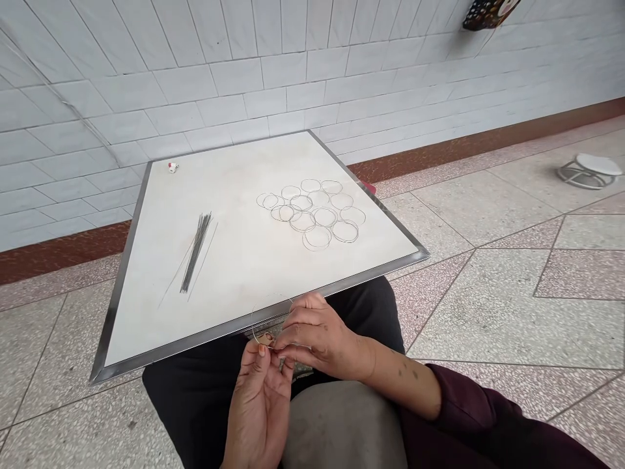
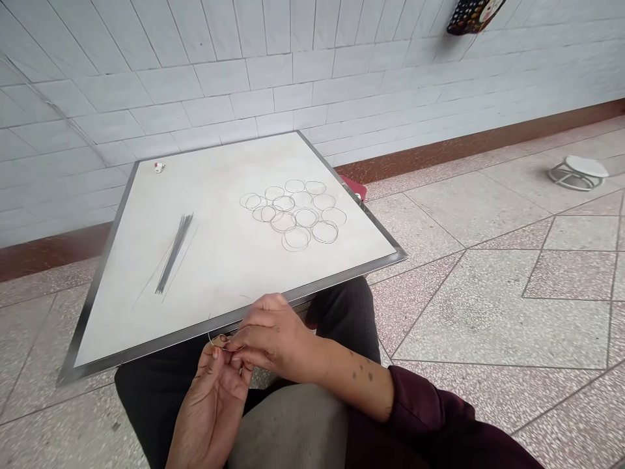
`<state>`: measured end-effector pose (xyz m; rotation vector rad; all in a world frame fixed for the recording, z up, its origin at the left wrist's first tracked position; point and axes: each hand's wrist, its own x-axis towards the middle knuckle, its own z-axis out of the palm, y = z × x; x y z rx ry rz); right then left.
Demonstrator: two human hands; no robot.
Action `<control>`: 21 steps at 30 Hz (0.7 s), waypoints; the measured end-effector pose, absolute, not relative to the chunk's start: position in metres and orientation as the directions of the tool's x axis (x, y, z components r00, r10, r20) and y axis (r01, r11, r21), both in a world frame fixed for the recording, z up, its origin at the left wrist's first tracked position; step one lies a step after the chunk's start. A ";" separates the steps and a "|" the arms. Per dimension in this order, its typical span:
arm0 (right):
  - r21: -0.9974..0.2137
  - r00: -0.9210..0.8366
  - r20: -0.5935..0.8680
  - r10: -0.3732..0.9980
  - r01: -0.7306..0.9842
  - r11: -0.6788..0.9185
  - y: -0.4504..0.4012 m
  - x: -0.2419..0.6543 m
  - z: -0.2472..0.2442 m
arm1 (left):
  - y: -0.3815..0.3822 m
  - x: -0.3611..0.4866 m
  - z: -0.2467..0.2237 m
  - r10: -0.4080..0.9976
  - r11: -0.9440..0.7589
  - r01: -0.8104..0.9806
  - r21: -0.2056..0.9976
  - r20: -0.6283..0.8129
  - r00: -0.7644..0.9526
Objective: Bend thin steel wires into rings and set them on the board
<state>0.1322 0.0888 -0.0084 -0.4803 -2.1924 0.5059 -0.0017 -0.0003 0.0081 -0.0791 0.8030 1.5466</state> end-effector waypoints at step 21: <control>-0.473 -0.607 0.683 0.407 0.058 0.879 0.094 0.135 -0.011 | 0.001 -0.001 0.003 0.819 0.092 -0.905 0.416 -0.549 -0.170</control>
